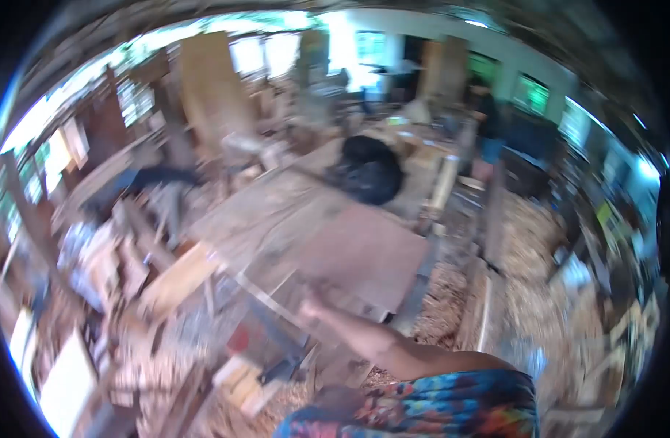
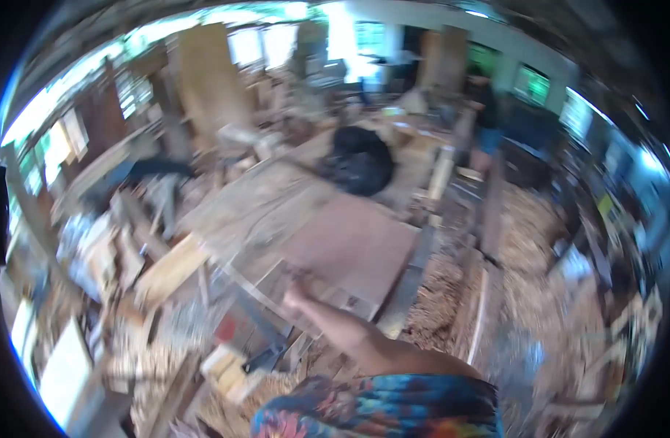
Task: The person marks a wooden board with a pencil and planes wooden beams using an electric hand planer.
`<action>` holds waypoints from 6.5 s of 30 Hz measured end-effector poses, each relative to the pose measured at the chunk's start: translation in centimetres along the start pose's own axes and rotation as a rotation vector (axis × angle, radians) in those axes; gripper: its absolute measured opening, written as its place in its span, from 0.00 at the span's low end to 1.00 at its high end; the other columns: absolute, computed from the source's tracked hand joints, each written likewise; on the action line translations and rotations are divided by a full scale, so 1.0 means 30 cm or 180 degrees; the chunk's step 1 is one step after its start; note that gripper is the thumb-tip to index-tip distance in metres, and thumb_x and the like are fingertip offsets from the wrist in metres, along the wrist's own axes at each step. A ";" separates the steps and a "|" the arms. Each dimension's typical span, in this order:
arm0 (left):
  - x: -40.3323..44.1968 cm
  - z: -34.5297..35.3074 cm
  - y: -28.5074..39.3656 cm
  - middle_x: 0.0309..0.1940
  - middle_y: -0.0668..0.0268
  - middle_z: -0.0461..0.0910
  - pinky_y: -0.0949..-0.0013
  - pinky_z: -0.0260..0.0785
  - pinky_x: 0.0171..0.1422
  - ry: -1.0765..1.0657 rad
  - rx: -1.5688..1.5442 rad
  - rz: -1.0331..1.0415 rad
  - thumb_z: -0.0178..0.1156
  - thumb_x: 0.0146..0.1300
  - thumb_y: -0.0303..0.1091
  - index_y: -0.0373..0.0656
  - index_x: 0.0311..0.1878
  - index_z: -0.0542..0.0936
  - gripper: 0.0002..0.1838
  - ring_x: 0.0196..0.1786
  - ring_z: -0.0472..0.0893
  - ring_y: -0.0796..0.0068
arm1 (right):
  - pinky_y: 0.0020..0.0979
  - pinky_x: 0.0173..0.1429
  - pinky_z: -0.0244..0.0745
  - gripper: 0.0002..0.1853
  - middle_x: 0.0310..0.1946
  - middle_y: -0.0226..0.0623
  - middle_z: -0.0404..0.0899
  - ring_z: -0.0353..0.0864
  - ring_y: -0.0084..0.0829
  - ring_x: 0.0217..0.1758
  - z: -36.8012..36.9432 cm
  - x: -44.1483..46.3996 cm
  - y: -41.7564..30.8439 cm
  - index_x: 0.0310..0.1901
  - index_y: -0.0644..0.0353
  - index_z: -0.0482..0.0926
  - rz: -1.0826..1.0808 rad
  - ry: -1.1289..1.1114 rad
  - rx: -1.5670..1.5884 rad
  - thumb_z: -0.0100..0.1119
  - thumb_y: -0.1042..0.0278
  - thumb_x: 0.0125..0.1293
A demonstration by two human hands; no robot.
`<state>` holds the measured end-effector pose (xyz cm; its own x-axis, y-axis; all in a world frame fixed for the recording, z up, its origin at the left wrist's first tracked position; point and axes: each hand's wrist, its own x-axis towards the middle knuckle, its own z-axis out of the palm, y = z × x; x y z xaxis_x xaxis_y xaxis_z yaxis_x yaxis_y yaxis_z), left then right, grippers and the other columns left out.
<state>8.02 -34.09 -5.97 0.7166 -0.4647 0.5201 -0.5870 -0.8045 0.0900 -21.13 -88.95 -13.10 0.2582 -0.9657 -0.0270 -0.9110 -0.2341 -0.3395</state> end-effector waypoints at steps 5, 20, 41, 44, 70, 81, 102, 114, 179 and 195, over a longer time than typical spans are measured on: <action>-0.001 -0.220 0.107 0.83 0.53 0.46 0.44 0.35 0.85 -0.0779 -0.0462 -0.0983 0.55 0.70 0.50 0.39 0.81 0.55 0.42 0.84 0.44 0.45 | 0.42 0.62 0.78 0.24 0.55 0.43 0.85 0.83 0.43 0.58 -0.231 -0.072 0.014 0.55 0.58 0.83 -0.0500 -0.0229 -0.0597 0.62 0.47 0.66; -0.740 -0.646 -0.226 0.82 0.45 0.46 0.42 0.38 0.84 -0.0465 0.0727 -0.4263 0.52 0.72 0.58 0.37 0.79 0.58 0.43 0.83 0.48 0.41 | 0.48 0.74 0.64 0.33 0.66 0.58 0.71 0.70 0.55 0.69 -0.173 -0.475 -0.709 0.66 0.69 0.71 -0.3350 -0.0058 0.0844 0.70 0.68 0.61; -0.683 -0.753 -1.237 0.78 0.42 0.54 0.51 0.53 0.82 0.0972 -0.0372 -0.3070 0.69 0.60 0.39 0.33 0.79 0.51 0.51 0.80 0.58 0.45 | 0.35 0.54 0.79 0.28 0.49 0.39 0.81 0.83 0.31 0.48 0.348 -2.421 -2.674 0.67 0.62 0.65 -0.3004 -0.5036 0.2926 0.62 0.57 0.73; -0.582 -0.742 -1.484 0.78 0.44 0.58 0.49 0.50 0.83 0.1121 -0.0513 -0.3059 0.68 0.61 0.39 0.39 0.81 0.49 0.51 0.80 0.58 0.45 | 0.41 0.57 0.78 0.19 0.48 0.39 0.81 0.83 0.35 0.49 0.421 -2.561 -2.854 0.57 0.60 0.73 -0.2065 -0.4736 0.3166 0.58 0.54 0.75; -1.420 -0.678 -0.709 0.35 0.57 0.86 0.47 0.67 0.62 -0.1185 -0.0765 -0.4581 0.63 0.49 0.40 0.47 0.30 0.89 0.10 0.47 0.81 0.54 | 0.33 0.31 0.70 0.37 0.24 0.29 0.68 0.68 0.25 0.23 0.067 -2.266 -2.234 0.54 0.57 0.72 -0.2402 -0.5687 0.1897 0.36 0.25 0.74; -1.388 -0.568 -0.054 0.39 0.38 0.84 0.44 0.75 0.53 -0.1445 -0.1856 -0.5285 0.66 0.64 0.46 0.34 0.31 0.86 0.20 0.44 0.84 0.40 | 0.29 0.25 0.70 0.39 0.21 0.33 0.72 0.71 0.25 0.18 -0.311 -1.768 -1.298 0.52 0.65 0.70 -0.2946 -0.5696 0.0923 0.44 0.26 0.72; -1.467 -0.556 0.263 0.40 0.40 0.84 0.46 0.75 0.54 -0.1794 -0.2222 -0.5071 0.62 0.69 0.51 0.34 0.35 0.86 0.24 0.47 0.84 0.40 | 0.28 0.24 0.69 0.43 0.20 0.33 0.71 0.71 0.25 0.17 -0.368 -1.726 -1.038 0.49 0.65 0.72 -0.3203 -0.5422 0.0919 0.42 0.21 0.69; -1.442 -0.699 0.099 0.32 0.41 0.83 0.48 0.73 0.46 -0.0255 -0.2247 -0.5276 0.62 0.69 0.47 0.32 0.35 0.83 0.22 0.39 0.84 0.41 | 0.33 0.28 0.72 0.36 0.20 0.29 0.69 0.69 0.26 0.19 0.045 -2.385 -1.910 0.46 0.59 0.74 -0.3961 -0.5883 0.1037 0.37 0.26 0.75; -1.475 -0.678 0.241 0.42 0.42 0.85 0.49 0.75 0.58 -0.2435 -0.1894 -0.4680 0.65 0.61 0.41 0.35 0.42 0.85 0.17 0.50 0.84 0.44 | 0.23 0.23 0.65 0.30 0.17 0.26 0.72 0.71 0.16 0.18 -0.389 -1.701 -0.888 0.42 0.61 0.77 -0.2839 -0.5435 0.1226 0.53 0.35 0.74; -1.491 -0.822 0.131 0.31 0.66 0.82 0.70 0.73 0.39 -0.0301 -0.2791 -0.5414 0.64 0.69 0.42 0.38 0.42 0.79 0.15 0.33 0.80 0.79 | 0.30 0.19 0.68 0.32 0.17 0.32 0.74 0.71 0.24 0.14 0.053 -2.509 -1.839 0.33 0.61 0.74 -0.3522 -0.5486 0.1690 0.52 0.32 0.73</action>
<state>-35.63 -7.36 -7.93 0.6534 0.4566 -0.6038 0.6768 0.0049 0.7361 10.20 -3.16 6.18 0.7409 0.6415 -0.1990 -0.1334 -0.1498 -0.9797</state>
